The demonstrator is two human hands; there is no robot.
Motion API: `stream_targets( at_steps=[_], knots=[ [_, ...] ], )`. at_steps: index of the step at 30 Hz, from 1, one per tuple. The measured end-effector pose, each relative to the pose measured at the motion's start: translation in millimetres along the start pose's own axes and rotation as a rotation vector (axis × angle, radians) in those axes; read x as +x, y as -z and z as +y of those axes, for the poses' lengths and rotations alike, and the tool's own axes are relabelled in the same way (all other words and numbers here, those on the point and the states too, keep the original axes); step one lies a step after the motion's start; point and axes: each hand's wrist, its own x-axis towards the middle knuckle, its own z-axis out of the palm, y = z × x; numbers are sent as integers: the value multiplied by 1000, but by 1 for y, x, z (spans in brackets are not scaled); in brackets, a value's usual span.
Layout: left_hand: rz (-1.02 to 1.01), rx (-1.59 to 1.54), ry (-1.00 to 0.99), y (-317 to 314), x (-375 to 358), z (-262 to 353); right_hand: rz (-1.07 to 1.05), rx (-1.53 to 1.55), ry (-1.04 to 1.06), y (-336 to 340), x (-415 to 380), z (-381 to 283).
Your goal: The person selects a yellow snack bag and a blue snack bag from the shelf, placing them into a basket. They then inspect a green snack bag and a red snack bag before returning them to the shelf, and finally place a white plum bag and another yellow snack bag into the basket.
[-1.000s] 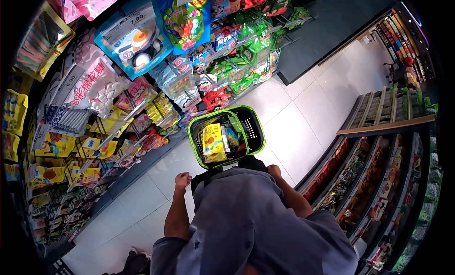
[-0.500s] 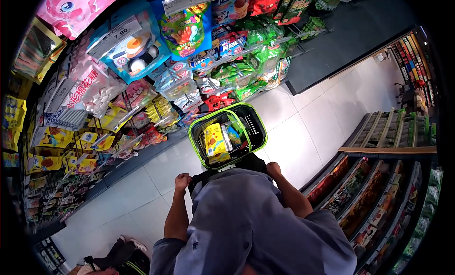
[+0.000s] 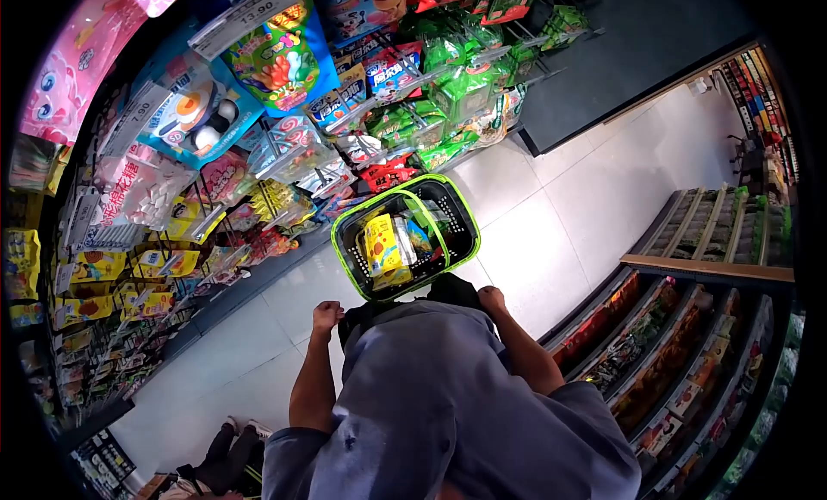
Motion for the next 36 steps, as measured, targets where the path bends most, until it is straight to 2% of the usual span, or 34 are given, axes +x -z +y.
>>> stream_targets(
  at_steps=[5,8,11,13,15,17,21,26,28,31,33,34,36],
  knots=[
    [-10,35,-9,-40,-18,13,33,2,44,6,25,27],
    [-13,112,-23,-73,-28,16,-46,10,80,11,57,51],
    [-14,174,-17,-108,-42,21,-175,117,-24,12,89,66],
    [-59,229,-98,-125,-45,18,-255,210,-35,22,104,62],
    [-70,257,-98,-139,-48,14,-276,221,-16,29,114,59],
    [-50,229,-157,-152,-50,10,-283,188,71,30,123,56],
    [-42,349,-147,-168,-73,25,-271,126,145,22,138,58],
    [-56,481,-141,-174,-75,23,-253,-13,183,35,119,33],
    [-76,532,-133,-176,-62,13,-228,-41,187,33,111,31],
    [-135,598,-98,-182,-28,-8,-309,-64,204,25,95,38],
    [-179,753,-126,-195,3,-20,-348,-196,189,19,85,45],
    [-220,661,-123,-202,20,-29,-379,-278,151,16,78,48],
    [-231,679,-122,-220,54,-37,-416,-351,149,6,63,57]
  ],
)
